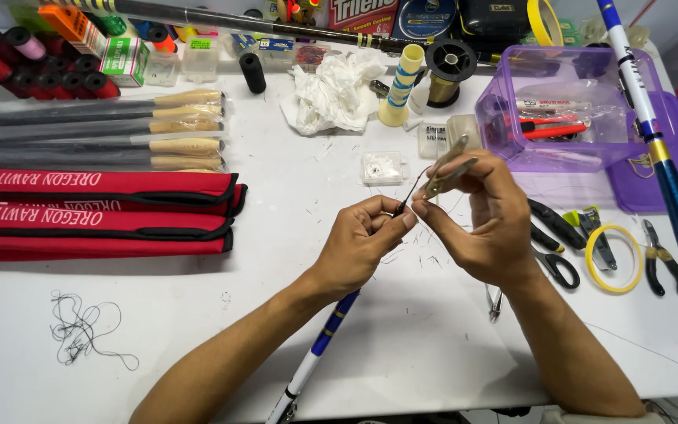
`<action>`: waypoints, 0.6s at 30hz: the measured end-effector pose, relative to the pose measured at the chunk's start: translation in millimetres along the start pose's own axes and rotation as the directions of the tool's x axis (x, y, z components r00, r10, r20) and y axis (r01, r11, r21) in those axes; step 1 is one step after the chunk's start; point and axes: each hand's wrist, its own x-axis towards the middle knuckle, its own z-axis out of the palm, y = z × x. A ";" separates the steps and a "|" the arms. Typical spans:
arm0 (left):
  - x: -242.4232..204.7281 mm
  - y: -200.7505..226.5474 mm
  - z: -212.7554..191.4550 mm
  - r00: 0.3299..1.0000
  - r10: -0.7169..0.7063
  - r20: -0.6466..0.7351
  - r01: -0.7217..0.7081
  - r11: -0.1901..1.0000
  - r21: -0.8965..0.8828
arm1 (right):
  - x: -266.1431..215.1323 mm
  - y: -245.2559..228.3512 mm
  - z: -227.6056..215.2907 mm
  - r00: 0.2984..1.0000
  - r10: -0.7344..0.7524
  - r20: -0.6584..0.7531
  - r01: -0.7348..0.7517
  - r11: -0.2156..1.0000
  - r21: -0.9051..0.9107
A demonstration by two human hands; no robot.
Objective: The person works on the tip of a blue and white fishing rod, using pliers to manipulate a small metal guide and thread. They carefully wrap the thread around the rod's tip and use the pliers to secure the components, performing detailed hand-based assembly work on the fishing equipment.
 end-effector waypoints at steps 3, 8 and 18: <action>0.2 -2.1 -1.7 1.000 -0.002 0.008 0.002 1.000 0.008 | -6.6 12.2 -5.7 0.997 -0.043 -0.062 0.045 0.999 0.030; 1.4 1.7 -3.3 1.000 -0.001 0.006 0.000 1.000 0.027 | -20.9 17.4 -5.8 0.997 -0.020 -0.069 0.025 0.997 0.069; 3.0 4.9 -7.0 1.000 0.003 0.004 -0.003 0.999 0.043 | -38.5 14.0 4.5 0.986 0.147 -0.084 -0.127 0.970 0.208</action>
